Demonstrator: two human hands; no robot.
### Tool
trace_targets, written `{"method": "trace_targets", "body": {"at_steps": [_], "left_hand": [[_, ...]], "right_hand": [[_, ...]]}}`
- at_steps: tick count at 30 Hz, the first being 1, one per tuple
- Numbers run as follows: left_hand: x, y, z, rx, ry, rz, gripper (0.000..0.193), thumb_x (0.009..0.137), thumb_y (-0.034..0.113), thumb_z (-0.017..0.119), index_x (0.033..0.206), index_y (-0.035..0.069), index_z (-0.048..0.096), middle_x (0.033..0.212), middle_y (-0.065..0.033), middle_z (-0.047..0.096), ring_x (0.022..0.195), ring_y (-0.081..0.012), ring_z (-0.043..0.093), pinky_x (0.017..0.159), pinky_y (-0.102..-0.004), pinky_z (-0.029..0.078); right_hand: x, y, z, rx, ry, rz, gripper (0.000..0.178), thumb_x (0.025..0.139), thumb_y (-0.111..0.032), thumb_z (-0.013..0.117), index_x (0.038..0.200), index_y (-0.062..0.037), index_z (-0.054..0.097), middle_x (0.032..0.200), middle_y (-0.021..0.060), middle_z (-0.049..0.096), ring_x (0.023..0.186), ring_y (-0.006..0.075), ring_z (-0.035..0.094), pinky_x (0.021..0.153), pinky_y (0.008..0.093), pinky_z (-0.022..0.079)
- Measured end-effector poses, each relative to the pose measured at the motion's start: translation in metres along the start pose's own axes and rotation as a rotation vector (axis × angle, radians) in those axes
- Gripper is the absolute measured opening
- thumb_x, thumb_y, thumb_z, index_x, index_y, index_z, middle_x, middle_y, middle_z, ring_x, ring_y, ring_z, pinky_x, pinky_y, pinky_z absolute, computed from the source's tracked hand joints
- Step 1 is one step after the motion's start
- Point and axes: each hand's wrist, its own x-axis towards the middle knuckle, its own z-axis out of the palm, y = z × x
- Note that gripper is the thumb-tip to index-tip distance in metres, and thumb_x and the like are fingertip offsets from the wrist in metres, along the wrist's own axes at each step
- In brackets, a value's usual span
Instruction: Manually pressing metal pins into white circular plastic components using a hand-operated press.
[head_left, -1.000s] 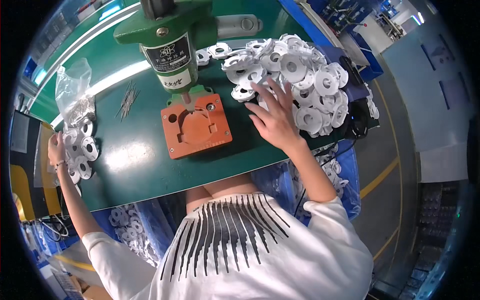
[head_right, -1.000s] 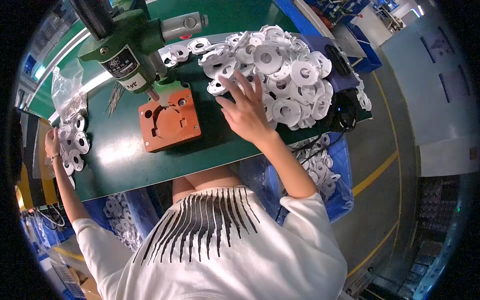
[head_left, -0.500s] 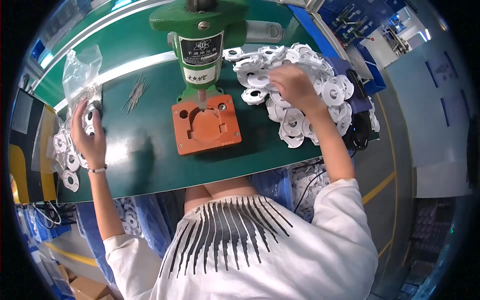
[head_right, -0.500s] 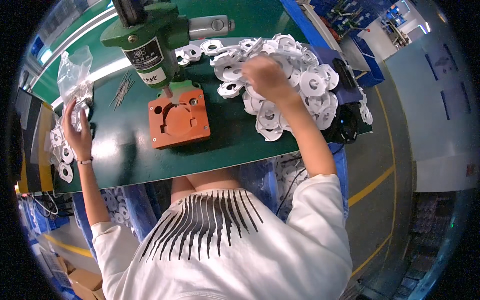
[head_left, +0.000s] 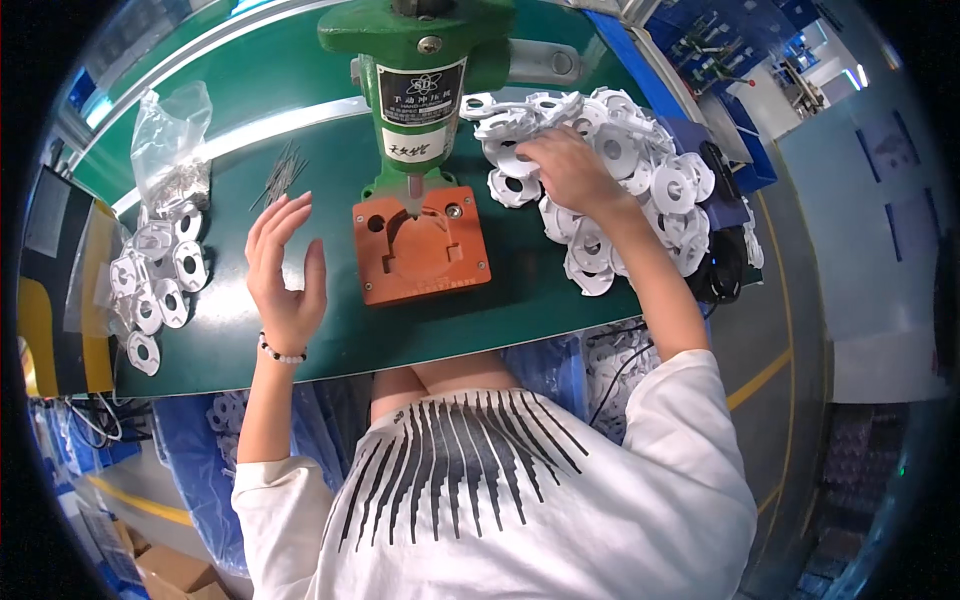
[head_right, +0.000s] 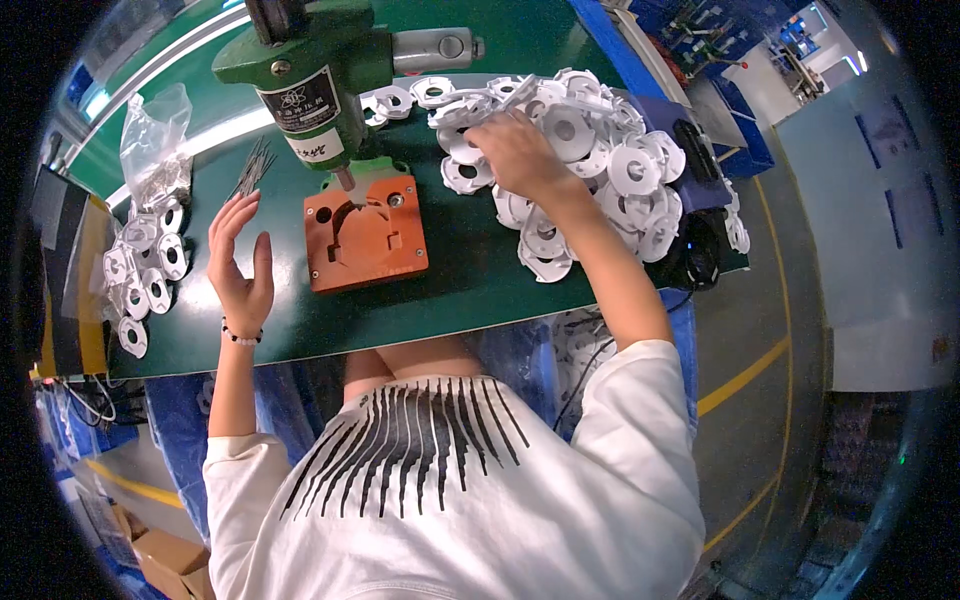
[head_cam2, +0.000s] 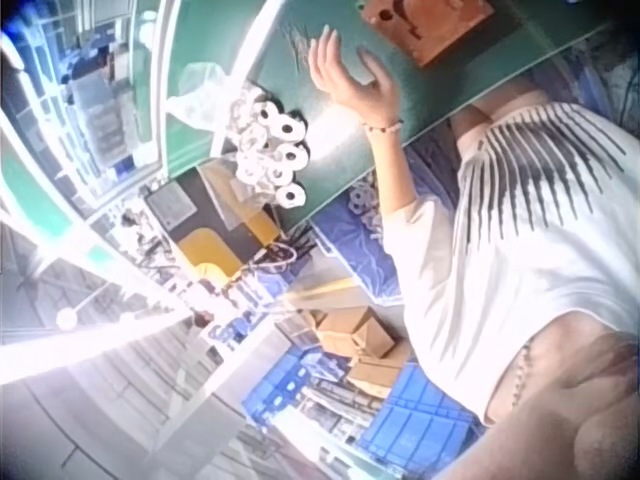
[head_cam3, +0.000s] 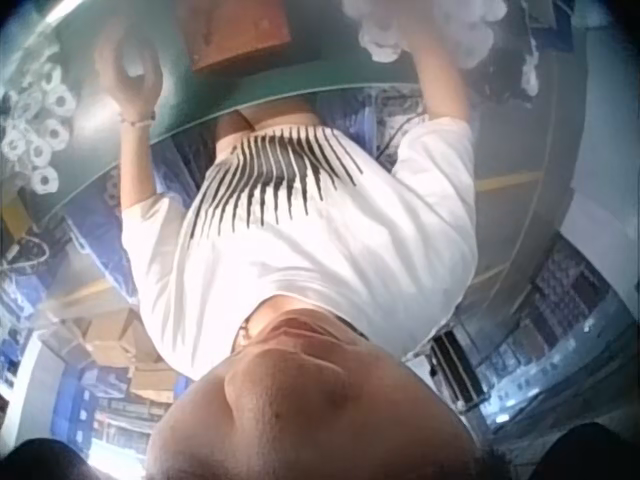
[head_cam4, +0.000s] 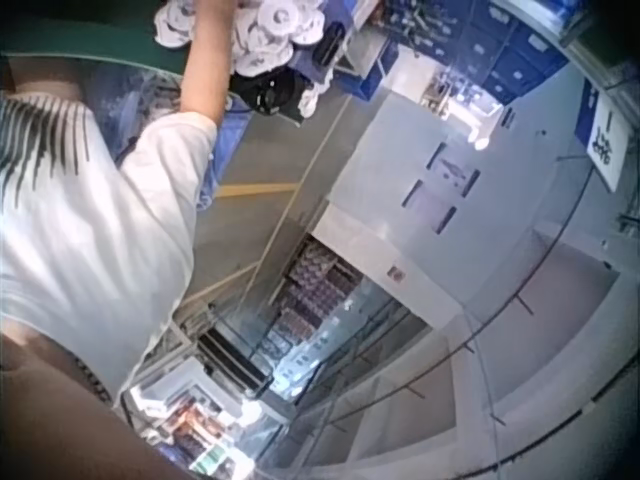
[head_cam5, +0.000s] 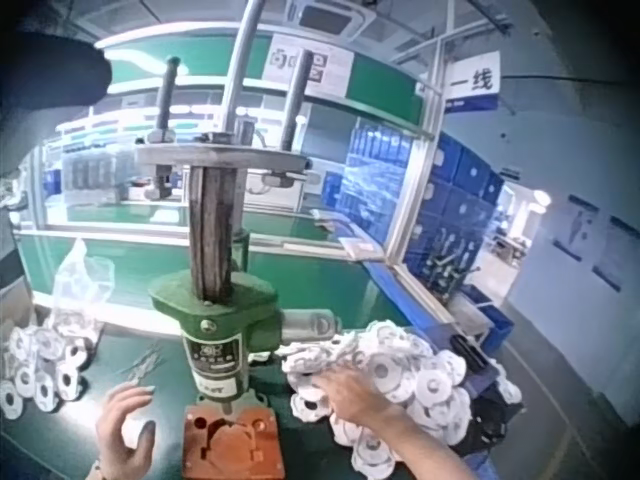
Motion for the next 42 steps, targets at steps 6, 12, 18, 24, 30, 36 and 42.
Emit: {"method": "trace_targets", "body": {"at_steps": [6,12,18,24,30,36,42], "left_hand": [[-0.009,0.009,-0.003,-0.043,0.021,-0.003,0.034,0.075,-0.007,0.056,0.108,0.001,0.059,0.114,-0.0119,0.063,0.114,-0.0323,0.053,0.098,-0.0403,0.039],[-0.011,0.042,0.014,-0.213,-0.129,0.001,0.038,0.072,-0.008,0.056,0.108,0.003,0.059,0.109,-0.0122,0.064,0.107,-0.0314,0.056,0.094,-0.0387,0.041],[0.005,0.064,0.047,-0.467,-0.296,-0.315,0.056,0.076,0.003,0.068,0.125,0.003,0.043,0.09,-0.0109,0.068,0.06,-0.021,0.065,0.057,-0.0274,0.05],[0.007,0.061,0.043,-0.477,-0.323,-0.519,0.055,0.075,0.004,0.068,0.123,0.002,0.042,0.079,-0.0104,0.068,0.057,-0.0225,0.064,0.058,-0.029,0.049],[-0.007,0.06,0.043,-0.117,-0.26,0.109,0.033,0.067,0.001,0.066,0.099,0.01,0.061,0.082,-0.0055,0.054,0.077,-0.0254,0.052,0.073,-0.0368,0.04],[-0.018,0.053,0.033,-0.07,-0.129,0.233,0.033,0.063,0.0,0.069,0.095,0.009,0.065,0.093,-0.0061,0.055,0.085,-0.0248,0.053,0.073,-0.037,0.043],[-0.021,0.048,0.037,-0.03,-0.3,0.374,0.026,0.067,0.011,0.069,0.092,0.006,0.063,0.112,-0.0071,0.058,0.115,-0.0286,0.051,0.095,-0.0464,0.04]], "right_hand": [[0.012,-0.015,-0.017,0.156,0.161,-0.073,0.023,0.077,-0.001,0.056,0.097,-0.0054,0.065,0.087,0.0127,0.064,0.084,0.0293,0.06,0.083,0.0399,0.045],[0.02,-0.053,-0.036,1.071,-0.252,0.113,0.027,0.084,-0.011,0.062,0.111,-0.007,0.066,0.087,0.0106,0.069,0.077,0.017,0.065,0.071,0.0301,0.05],[0.048,-0.077,-0.028,1.008,-0.617,-0.046,0.023,0.078,-0.009,0.068,0.1,-0.0024,0.069,0.087,0.0035,0.065,0.069,0.0099,0.058,0.061,0.023,0.045],[0.036,-0.103,-0.011,0.944,0.01,0.181,0.033,0.068,-0.016,0.078,0.097,-0.003,0.07,0.08,0.0066,0.066,0.066,0.0107,0.061,0.058,0.0229,0.048],[0.04,-0.105,0.007,1.153,0.031,-0.052,0.012,0.064,0.001,0.072,0.069,-0.0004,0.062,0.082,0.0048,0.065,0.068,0.0091,0.06,0.061,0.0225,0.044],[0.061,-0.113,0.01,1.038,-0.059,-0.141,0.013,0.062,0.001,0.074,0.073,-0.0019,0.069,0.086,0.0056,0.067,0.072,0.0158,0.063,0.061,0.0249,0.048],[0.061,-0.105,0.02,1.063,0.044,-0.178,0.014,0.066,0.004,0.071,0.079,-0.001,0.071,0.097,0.0082,0.067,0.084,0.0153,0.064,0.072,0.0284,0.051]]}}
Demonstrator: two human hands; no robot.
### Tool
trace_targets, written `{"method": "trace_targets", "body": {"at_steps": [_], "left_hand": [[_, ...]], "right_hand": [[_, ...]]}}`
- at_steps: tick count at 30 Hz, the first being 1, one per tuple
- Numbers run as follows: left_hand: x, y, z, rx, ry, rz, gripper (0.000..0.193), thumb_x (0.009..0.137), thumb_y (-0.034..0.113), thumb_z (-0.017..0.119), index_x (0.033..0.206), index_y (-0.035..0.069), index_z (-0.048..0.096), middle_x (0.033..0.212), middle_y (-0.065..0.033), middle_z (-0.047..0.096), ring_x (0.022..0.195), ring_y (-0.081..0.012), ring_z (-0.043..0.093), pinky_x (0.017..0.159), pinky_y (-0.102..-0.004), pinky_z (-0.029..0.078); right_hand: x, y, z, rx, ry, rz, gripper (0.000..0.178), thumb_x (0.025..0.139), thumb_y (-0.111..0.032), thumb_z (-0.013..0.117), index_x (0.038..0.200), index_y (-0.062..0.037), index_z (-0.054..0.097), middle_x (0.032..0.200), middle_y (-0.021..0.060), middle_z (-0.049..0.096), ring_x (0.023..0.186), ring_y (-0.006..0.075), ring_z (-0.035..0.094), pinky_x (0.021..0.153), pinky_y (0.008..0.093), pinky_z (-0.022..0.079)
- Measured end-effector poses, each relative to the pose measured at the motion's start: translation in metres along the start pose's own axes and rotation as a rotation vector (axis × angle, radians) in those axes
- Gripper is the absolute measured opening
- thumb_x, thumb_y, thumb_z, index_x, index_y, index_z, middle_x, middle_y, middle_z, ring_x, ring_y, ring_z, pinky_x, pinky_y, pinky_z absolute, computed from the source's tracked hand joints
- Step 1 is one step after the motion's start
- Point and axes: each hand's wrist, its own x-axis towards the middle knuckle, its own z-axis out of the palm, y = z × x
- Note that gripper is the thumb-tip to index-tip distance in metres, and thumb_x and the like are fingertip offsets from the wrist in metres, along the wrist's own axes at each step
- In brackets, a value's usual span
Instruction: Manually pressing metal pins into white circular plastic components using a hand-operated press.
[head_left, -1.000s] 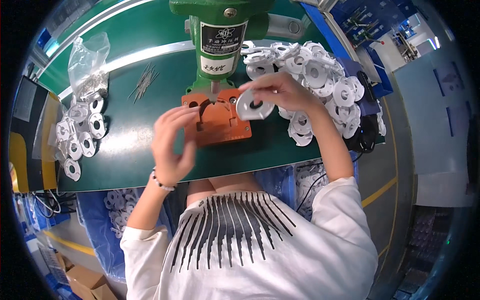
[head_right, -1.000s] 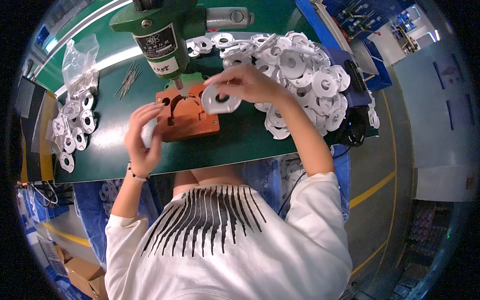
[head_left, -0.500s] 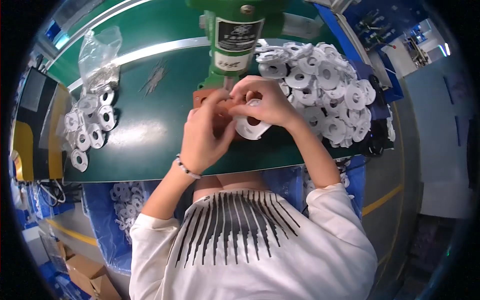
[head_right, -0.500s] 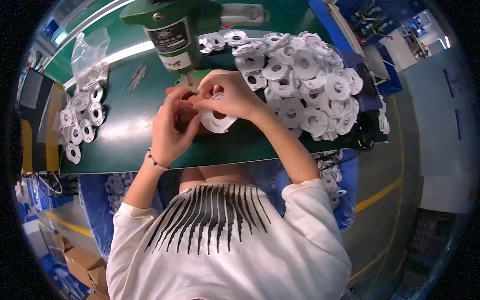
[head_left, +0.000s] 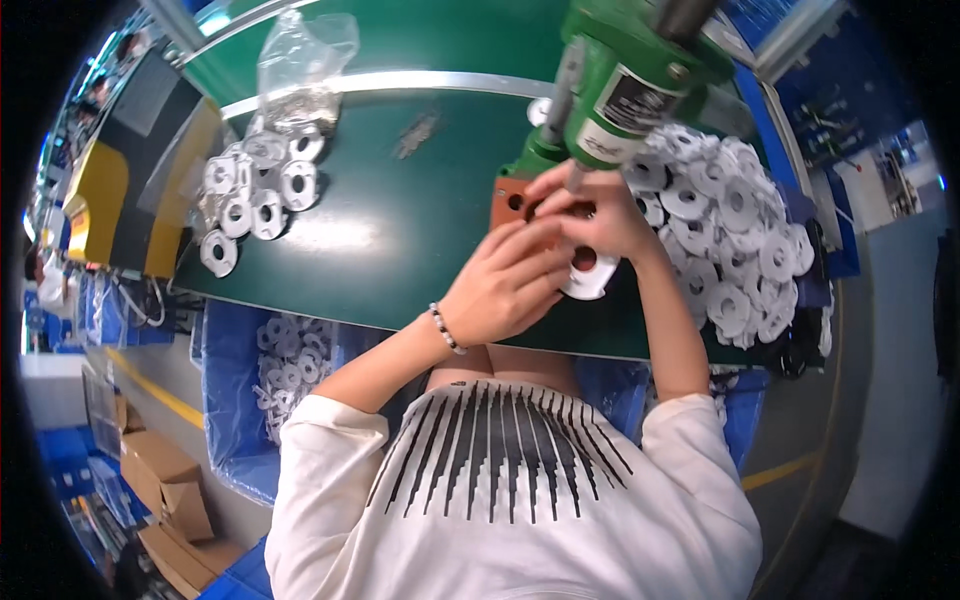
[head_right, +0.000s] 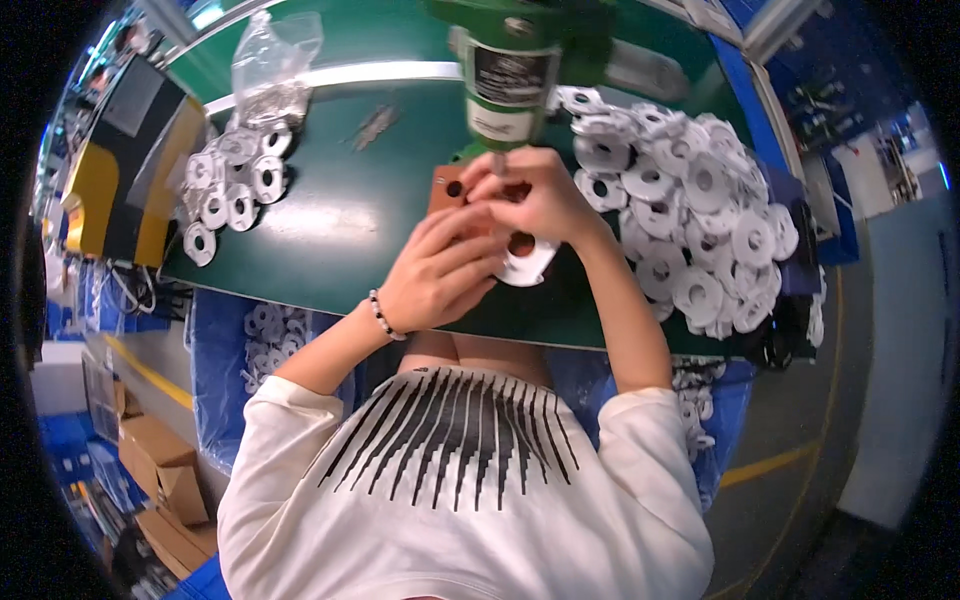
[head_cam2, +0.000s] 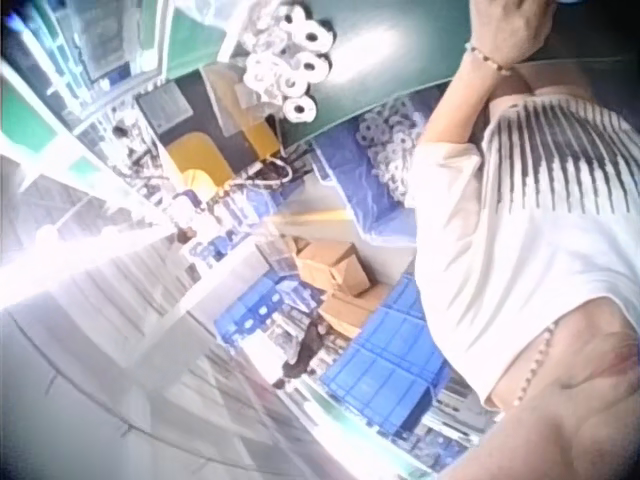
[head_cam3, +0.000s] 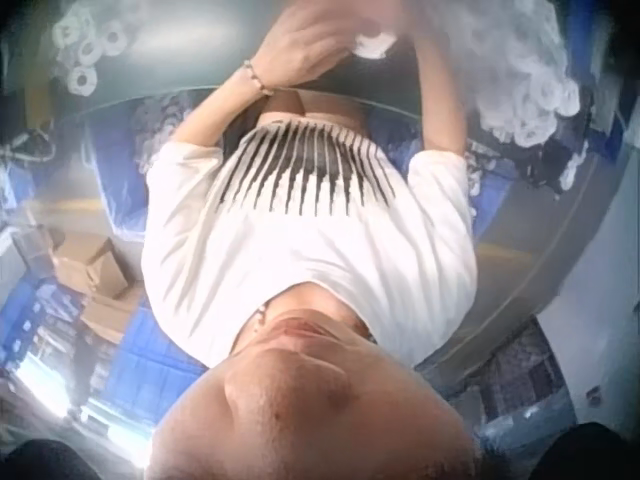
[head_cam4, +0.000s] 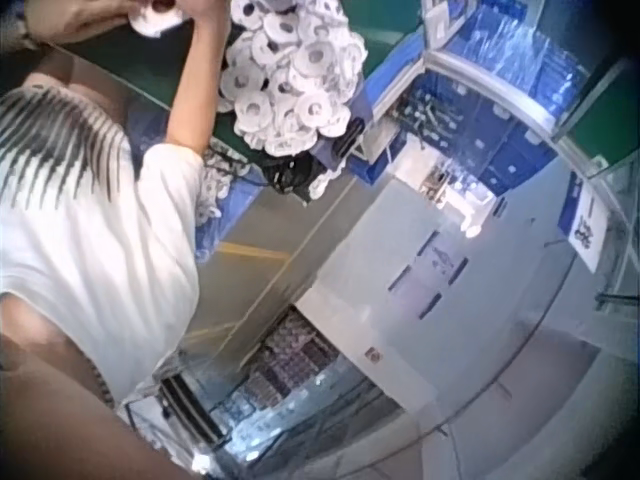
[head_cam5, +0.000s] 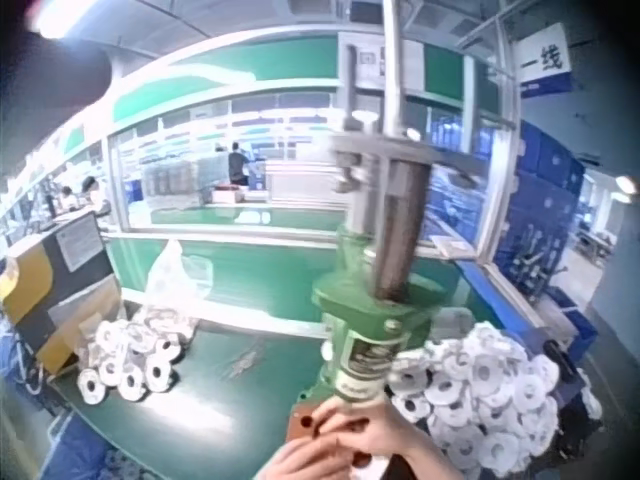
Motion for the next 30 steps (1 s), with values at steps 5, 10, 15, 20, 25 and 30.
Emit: {"method": "trace_targets", "body": {"at_steps": [5,10,15,20,25,30], "left_hand": [[-0.003,0.001,-0.004,0.136,0.004,-0.185,0.034,0.069,0.021,0.074,0.098,0.006,0.063,0.114,-0.007,0.06,0.115,-0.0292,0.052,0.097,-0.048,0.038],[-0.002,0.007,-0.009,0.204,-0.024,-0.231,0.028,0.071,0.021,0.073,0.092,0.006,0.064,0.105,-0.0061,0.062,0.114,-0.0287,0.053,0.096,-0.0483,0.037],[-0.002,0.007,-0.01,0.161,-0.041,-0.273,0.026,0.074,0.017,0.071,0.097,0.008,0.064,0.111,-0.0064,0.062,0.118,-0.03,0.051,0.098,-0.0486,0.036],[-0.007,0.006,-0.009,0.146,-0.098,-0.253,0.03,0.075,0.018,0.07,0.101,0.006,0.063,0.118,-0.008,0.06,0.12,-0.0271,0.05,0.099,-0.0481,0.035],[-0.005,-0.005,-0.014,0.025,0.025,-0.268,0.032,0.074,0.012,0.07,0.105,0.006,0.061,0.11,-0.0089,0.062,0.108,-0.0306,0.056,0.094,-0.045,0.04],[-0.007,-0.11,-0.046,0.227,0.124,-0.734,0.015,0.075,0.005,0.066,0.09,0.007,0.065,0.093,-0.0117,0.063,0.083,-0.0312,0.062,0.073,-0.0374,0.049]], "right_hand": [[-0.023,-0.016,-0.022,-0.114,0.283,0.132,0.01,0.083,-0.002,0.063,0.093,-0.0006,0.066,0.101,0.0083,0.066,0.099,0.0163,0.06,0.085,0.0286,0.047],[-0.053,-0.047,0.006,-0.516,0.139,0.049,0.033,0.076,-0.005,0.068,0.108,-0.0018,0.062,0.122,0.0137,0.058,0.115,0.0297,0.054,0.1,0.0415,0.04],[-0.068,-0.048,0.027,-0.648,0.058,0.14,0.05,0.076,-0.018,0.071,0.121,-0.0032,0.056,0.138,0.0155,0.044,0.13,0.0315,0.039,0.107,0.0461,0.029],[-0.073,-0.05,0.027,-0.653,0.026,0.211,0.058,0.075,-0.027,0.072,0.126,-0.0048,0.054,0.142,0.0156,0.039,0.136,0.0341,0.027,0.11,0.0491,0.021],[-0.076,-0.053,0.031,-0.732,0.002,0.236,0.061,0.074,-0.034,0.073,0.125,-0.0055,0.055,0.143,0.0155,0.037,0.138,0.0368,0.022,0.109,0.0543,0.018],[-0.088,-0.059,0.055,-0.568,0.268,0.152,0.06,0.077,-0.031,0.07,0.127,-0.0041,0.05,0.142,0.0174,0.037,0.135,0.0399,0.025,0.107,0.0566,0.021]]}}
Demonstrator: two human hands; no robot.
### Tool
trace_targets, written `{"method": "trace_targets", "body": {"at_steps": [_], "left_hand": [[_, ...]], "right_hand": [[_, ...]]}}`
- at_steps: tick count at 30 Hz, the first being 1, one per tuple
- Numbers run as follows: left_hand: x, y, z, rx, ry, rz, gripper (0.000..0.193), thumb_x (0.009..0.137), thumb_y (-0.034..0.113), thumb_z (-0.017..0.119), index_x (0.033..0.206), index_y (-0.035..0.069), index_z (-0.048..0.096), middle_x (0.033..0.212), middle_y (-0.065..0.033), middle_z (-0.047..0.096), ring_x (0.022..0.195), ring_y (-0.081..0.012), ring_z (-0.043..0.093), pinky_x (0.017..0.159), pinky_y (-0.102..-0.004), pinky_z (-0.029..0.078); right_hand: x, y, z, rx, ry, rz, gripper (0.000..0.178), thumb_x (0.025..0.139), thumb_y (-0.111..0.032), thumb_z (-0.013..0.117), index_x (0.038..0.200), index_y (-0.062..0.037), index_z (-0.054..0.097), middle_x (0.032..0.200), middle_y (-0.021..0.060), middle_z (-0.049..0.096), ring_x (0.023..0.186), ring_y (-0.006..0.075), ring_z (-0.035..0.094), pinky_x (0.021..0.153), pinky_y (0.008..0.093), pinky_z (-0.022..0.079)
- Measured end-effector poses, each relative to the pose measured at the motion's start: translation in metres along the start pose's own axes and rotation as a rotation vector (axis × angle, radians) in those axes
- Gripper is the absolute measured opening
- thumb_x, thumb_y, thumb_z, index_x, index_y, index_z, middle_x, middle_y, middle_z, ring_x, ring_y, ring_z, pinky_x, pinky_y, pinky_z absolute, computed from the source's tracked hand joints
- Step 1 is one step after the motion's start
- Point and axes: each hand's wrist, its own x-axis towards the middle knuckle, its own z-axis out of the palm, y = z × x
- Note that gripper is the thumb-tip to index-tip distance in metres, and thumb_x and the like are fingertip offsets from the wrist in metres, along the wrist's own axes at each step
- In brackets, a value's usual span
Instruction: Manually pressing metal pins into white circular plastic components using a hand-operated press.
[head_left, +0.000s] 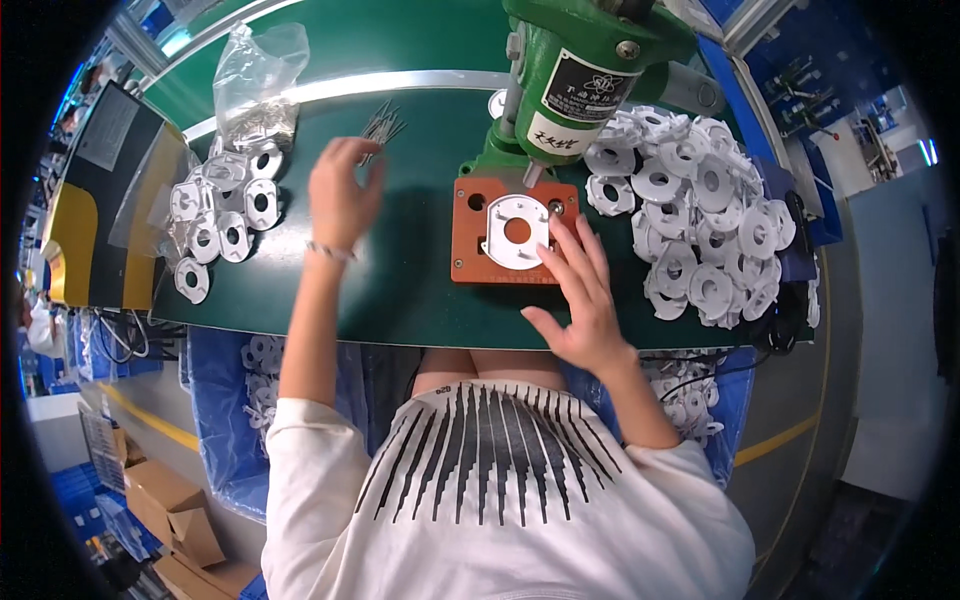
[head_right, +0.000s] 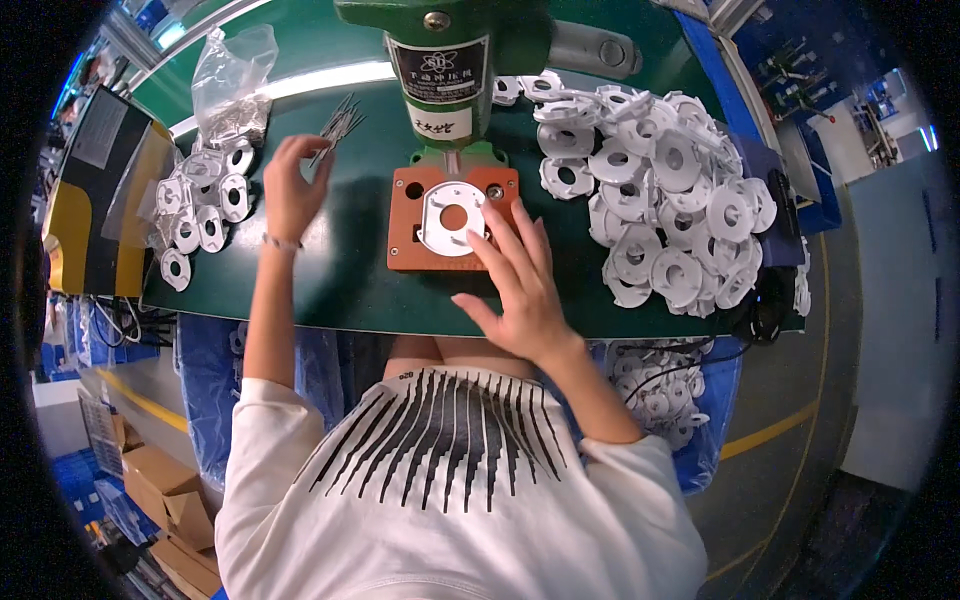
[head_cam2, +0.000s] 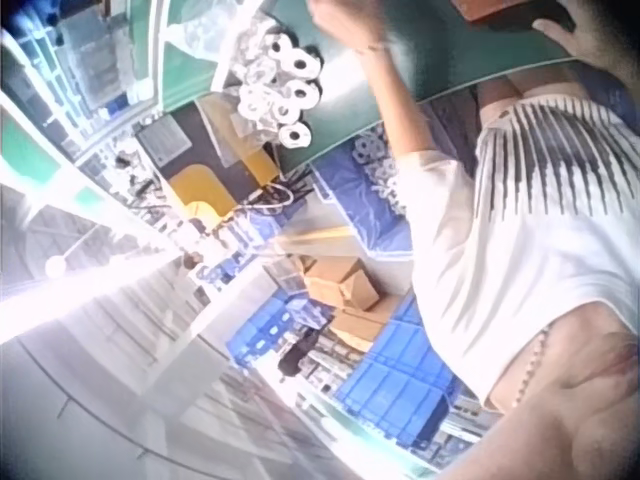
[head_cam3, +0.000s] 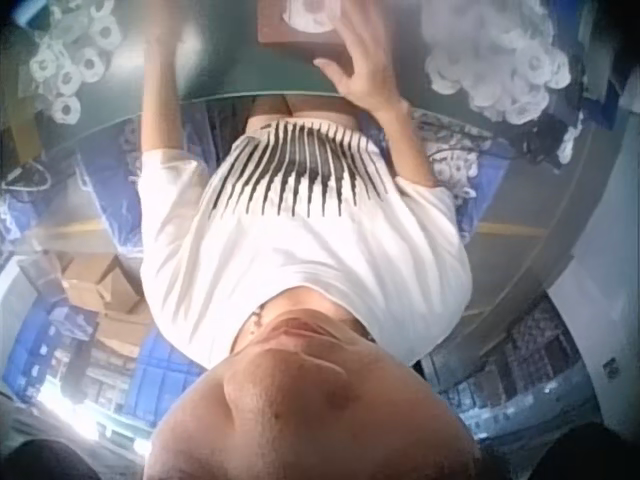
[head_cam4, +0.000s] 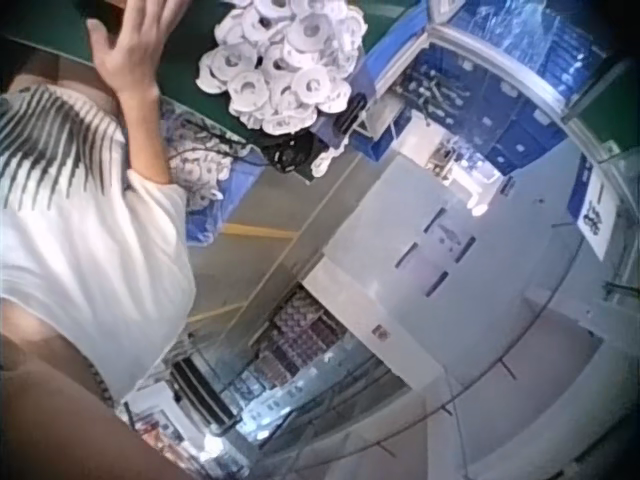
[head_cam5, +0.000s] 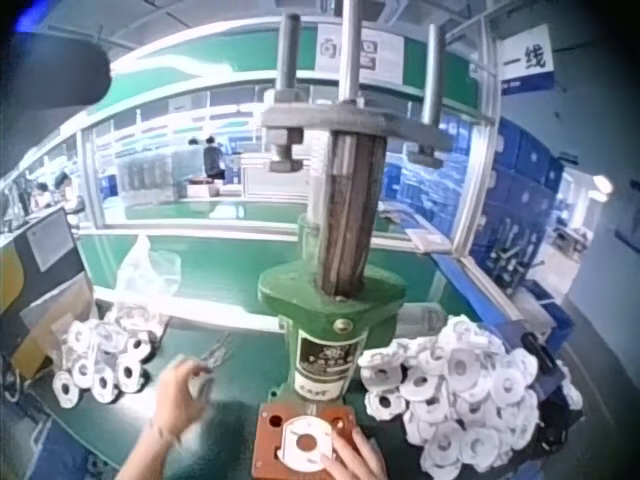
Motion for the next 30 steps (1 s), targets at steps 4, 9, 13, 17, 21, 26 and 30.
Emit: {"method": "trace_targets", "body": {"at_steps": [4,9,13,17,21,26,30], "left_hand": [[0.022,-0.06,0.014,0.115,-0.156,-0.15,0.019,0.071,0.017,0.074,0.087,0.008,0.067,0.094,-0.0133,0.061,0.089,-0.0314,0.059,0.078,-0.0382,0.048],[0.044,-0.064,0.05,0.148,-0.098,0.032,0.021,0.069,0.02,0.076,0.085,0.008,0.067,0.093,-0.0148,0.059,0.092,-0.0331,0.057,0.082,-0.04,0.047],[0.064,-0.064,0.073,0.265,-0.259,-0.053,0.016,0.073,0.019,0.073,0.083,0.008,0.068,0.096,-0.0169,0.058,0.094,-0.0346,0.056,0.082,-0.041,0.047],[0.064,-0.072,0.08,0.319,-0.301,-0.026,0.018,0.076,0.019,0.07,0.087,0.005,0.066,0.093,-0.0173,0.059,0.092,-0.0361,0.057,0.081,-0.0431,0.047],[0.052,-0.057,0.06,-0.041,-0.225,-0.033,0.013,0.084,0.013,0.062,0.089,0.002,0.06,0.082,-0.0108,0.06,0.08,-0.0258,0.059,0.071,-0.0344,0.048],[0.02,-0.011,0.012,-1.35,-0.486,-0.426,0.008,0.09,0.012,0.059,0.092,0.005,0.058,0.082,-0.0018,0.06,0.073,-0.0075,0.056,0.062,-0.0208,0.044],[0.002,0.014,-0.005,-1.696,-0.671,-0.467,0.008,0.091,0.008,0.054,0.097,0.004,0.058,0.086,-0.0016,0.06,0.076,-0.0063,0.056,0.063,-0.0187,0.043]], "right_hand": [[-0.023,-0.022,0.009,0.076,0.139,0.007,0.046,0.08,-0.022,0.066,0.12,-0.0022,0.054,0.136,0.02,0.044,0.131,0.0408,0.033,0.107,0.0482,0.027],[-0.034,-0.041,0.013,0.087,0.189,0.025,0.036,0.08,-0.018,0.063,0.113,-0.0045,0.059,0.131,0.0187,0.05,0.129,0.0386,0.037,0.107,0.0475,0.029],[-0.038,-0.047,0.012,0.1,0.21,0.031,0.032,0.081,-0.017,0.062,0.111,-0.0056,0.06,0.13,0.0182,0.051,0.128,0.0378,0.038,0.106,0.0471,0.029],[-0.042,-0.05,0.009,0.106,0.243,0.046,0.028,0.081,-0.016,0.062,0.108,-0.0062,0.062,0.128,0.0177,0.052,0.127,0.0378,0.038,0.106,0.0469,0.03],[-0.042,-0.049,0.007,0.106,0.256,0.028,0.024,0.08,-0.013,0.062,0.104,-0.0072,0.064,0.128,0.0172,0.052,0.127,0.0378,0.039,0.106,0.0468,0.03],[-0.032,-0.047,0.011,0.13,0.281,-0.006,0.021,0.078,-0.01,0.062,0.098,-0.0085,0.066,0.126,0.0171,0.054,0.127,0.0373,0.039,0.106,0.0472,0.03],[-0.022,-0.046,0.017,0.151,0.29,-0.032,0.019,0.076,-0.01,0.063,0.095,-0.0089,0.067,0.124,0.0167,0.056,0.127,0.0368,0.039,0.107,0.0475,0.029]]}}
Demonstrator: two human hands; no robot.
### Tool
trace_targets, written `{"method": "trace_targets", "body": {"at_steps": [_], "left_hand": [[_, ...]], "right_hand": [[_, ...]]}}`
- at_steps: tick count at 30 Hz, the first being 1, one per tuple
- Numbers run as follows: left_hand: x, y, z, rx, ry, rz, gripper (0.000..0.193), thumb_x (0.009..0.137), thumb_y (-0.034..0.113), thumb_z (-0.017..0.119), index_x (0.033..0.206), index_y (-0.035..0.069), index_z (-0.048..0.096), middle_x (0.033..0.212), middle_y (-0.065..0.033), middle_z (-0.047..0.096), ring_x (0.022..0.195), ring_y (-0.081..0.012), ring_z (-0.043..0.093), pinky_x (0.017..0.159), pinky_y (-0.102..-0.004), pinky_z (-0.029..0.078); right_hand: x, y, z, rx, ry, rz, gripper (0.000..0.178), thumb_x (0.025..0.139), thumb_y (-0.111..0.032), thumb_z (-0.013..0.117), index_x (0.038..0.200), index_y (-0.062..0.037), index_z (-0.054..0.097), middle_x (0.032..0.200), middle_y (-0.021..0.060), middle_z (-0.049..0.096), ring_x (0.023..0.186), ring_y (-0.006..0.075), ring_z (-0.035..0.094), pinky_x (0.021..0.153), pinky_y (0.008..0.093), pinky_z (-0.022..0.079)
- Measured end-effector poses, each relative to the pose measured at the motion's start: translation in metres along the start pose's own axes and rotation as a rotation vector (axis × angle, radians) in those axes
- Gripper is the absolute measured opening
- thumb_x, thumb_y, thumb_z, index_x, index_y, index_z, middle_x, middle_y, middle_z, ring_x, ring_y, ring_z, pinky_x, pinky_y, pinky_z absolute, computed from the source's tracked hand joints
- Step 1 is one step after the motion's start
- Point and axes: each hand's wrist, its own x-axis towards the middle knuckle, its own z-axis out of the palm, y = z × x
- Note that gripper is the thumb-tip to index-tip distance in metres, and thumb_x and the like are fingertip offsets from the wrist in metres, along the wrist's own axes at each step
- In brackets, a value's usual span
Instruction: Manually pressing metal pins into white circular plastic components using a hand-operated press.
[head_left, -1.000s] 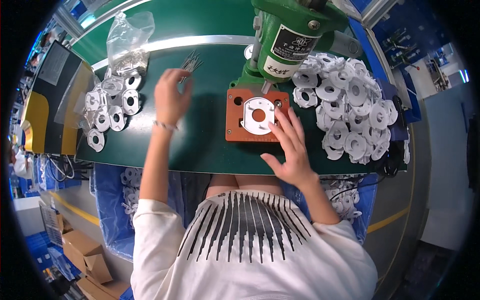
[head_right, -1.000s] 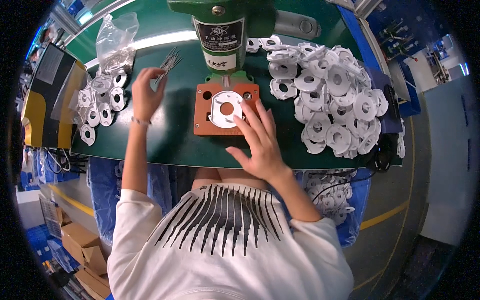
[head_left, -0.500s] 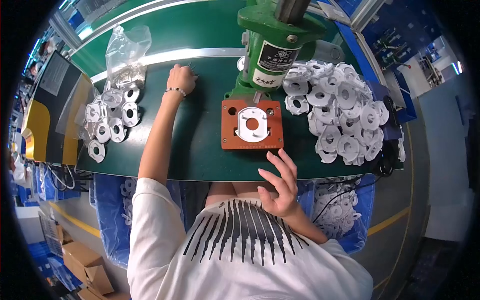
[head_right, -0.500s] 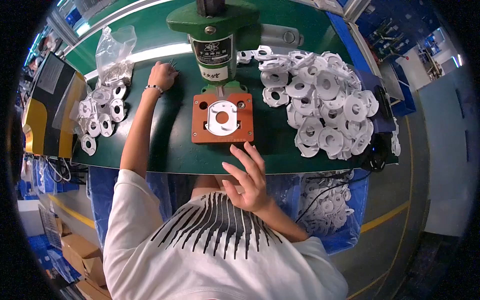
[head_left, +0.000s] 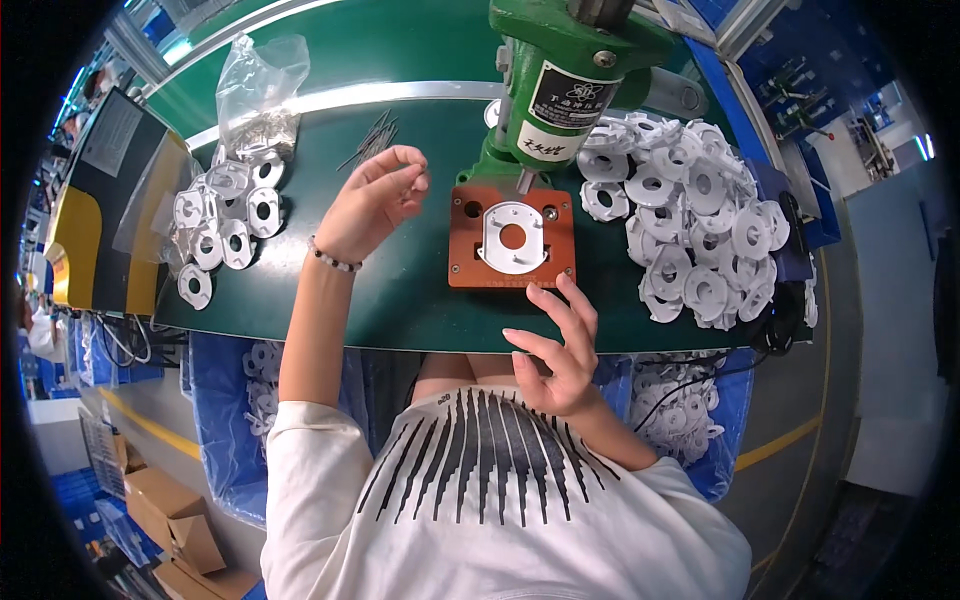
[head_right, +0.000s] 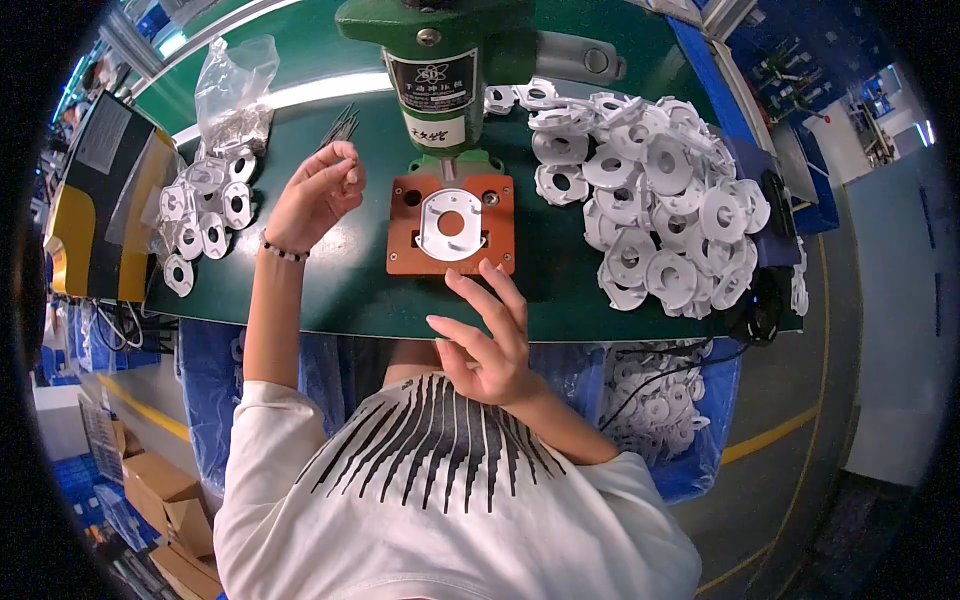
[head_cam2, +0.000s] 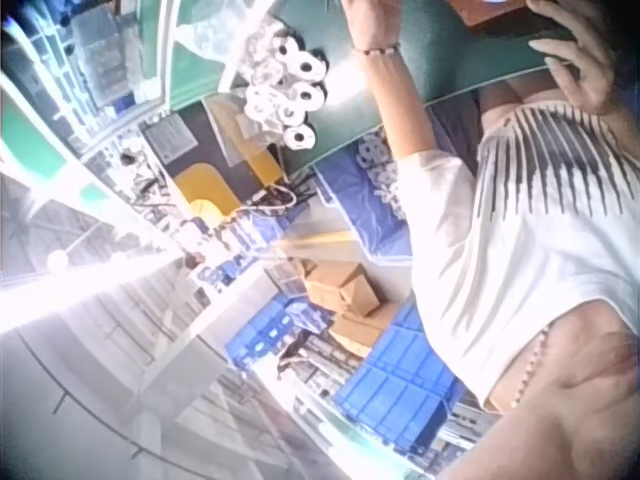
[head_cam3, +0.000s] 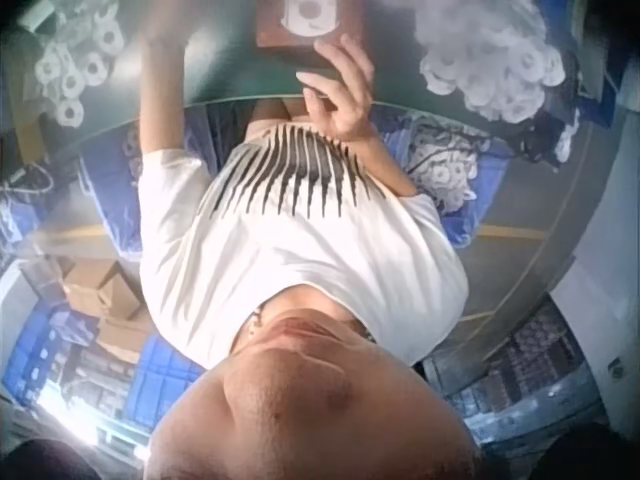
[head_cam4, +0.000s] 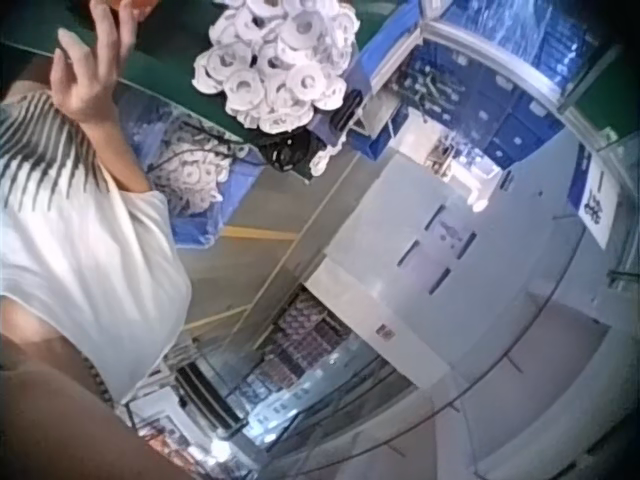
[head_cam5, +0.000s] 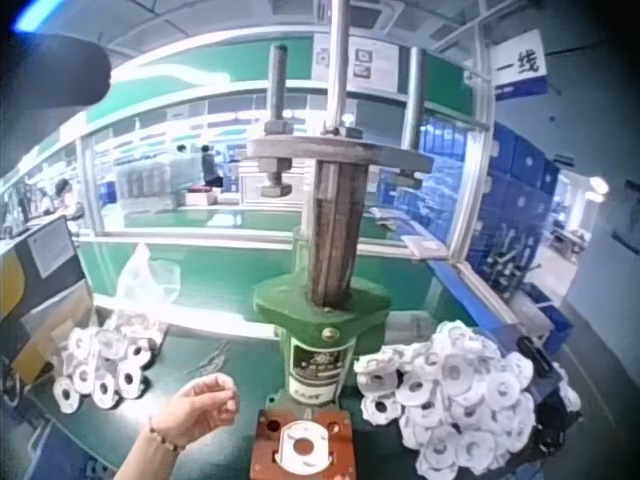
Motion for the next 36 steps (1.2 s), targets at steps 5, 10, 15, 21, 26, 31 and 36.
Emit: {"method": "trace_targets", "body": {"at_steps": [5,10,15,21,26,31,36], "left_hand": [[-0.006,-0.004,0.011,-0.045,0.038,0.017,0.022,0.09,0.005,0.052,0.111,-0.002,0.057,0.095,-0.0051,0.063,0.082,-0.0088,0.058,0.071,-0.0206,0.047],[-0.01,-0.017,0.022,0.27,0.098,0.11,0.024,0.088,0.004,0.057,0.11,-0.004,0.06,0.103,-0.0078,0.063,0.086,-0.0097,0.058,0.076,-0.0219,0.048],[0.003,-0.037,0.037,0.767,0.187,0.331,0.013,0.086,0.005,0.063,0.095,-0.001,0.068,0.097,-0.0083,0.065,0.079,-0.0097,0.056,0.071,-0.0246,0.047],[0.019,-0.06,0.057,1.116,0.238,0.602,0.012,0.079,0.001,0.066,0.091,0.001,0.067,0.076,-0.0116,0.063,0.061,-0.0206,0.058,0.06,-0.028,0.046],[0.024,-0.068,0.062,1.236,0.277,0.662,0.014,0.076,0.004,0.069,0.089,0.003,0.064,0.074,-0.0108,0.061,0.062,-0.0241,0.058,0.057,-0.0311,0.046],[0.025,-0.068,0.061,1.23,0.291,0.619,0.013,0.075,0.004,0.069,0.088,0.003,0.064,0.072,-0.0114,0.061,0.062,-0.0247,0.059,0.058,-0.0326,0.046],[0.025,-0.067,0.063,1.291,0.293,0.605,0.011,0.075,0.004,0.067,0.085,0.002,0.064,0.073,-0.0119,0.062,0.064,-0.0267,0.059,0.058,-0.0345,0.047]], "right_hand": [[0.013,0.004,0.003,-0.036,-0.019,-0.028,0.018,0.076,-0.011,0.064,0.094,-0.0095,0.067,0.124,0.015,0.056,0.126,0.0367,0.04,0.106,0.0489,0.029],[0.024,0.016,0.004,-0.164,-0.153,0.048,0.018,0.074,-0.014,0.068,0.092,-0.0088,0.066,0.12,0.0104,0.058,0.123,0.034,0.042,0.107,0.0545,0.023],[0.022,0.024,0.009,-0.212,-0.135,0.014,0.019,0.073,-0.014,0.069,0.091,-0.0087,0.068,0.118,0.0064,0.061,0.111,0.0239,0.055,0.109,0.0521,0.019],[0.016,0.026,0.011,-0.219,-0.138,0.014,0.022,0.072,-0.016,0.07,0.092,-0.0078,0.067,0.122,0.004,0.059,0.11,0.0232,0.053,0.108,0.0558,0.02],[0.016,0.026,0.011,-0.213,-0.128,0.016,0.02,0.073,-0.015,0.069,0.092,-0.0077,0.067,0.122,0.0041,0.059,0.11,0.023,0.053,0.108,0.0551,0.02],[0.016,0.026,0.011,-0.21,-0.121,0.016,0.02,0.073,-0.015,0.069,0.091,-0.0078,0.067,0.122,0.004,0.059,0.11,0.0226,0.053,0.108,0.0545,0.02],[0.016,0.025,0.011,-0.214,-0.126,0.022,0.02,0.074,-0.014,0.068,0.093,-0.0082,0.067,0.121,0.0052,0.06,0.11,0.023,0.054,0.108,0.0523,0.021]]}}
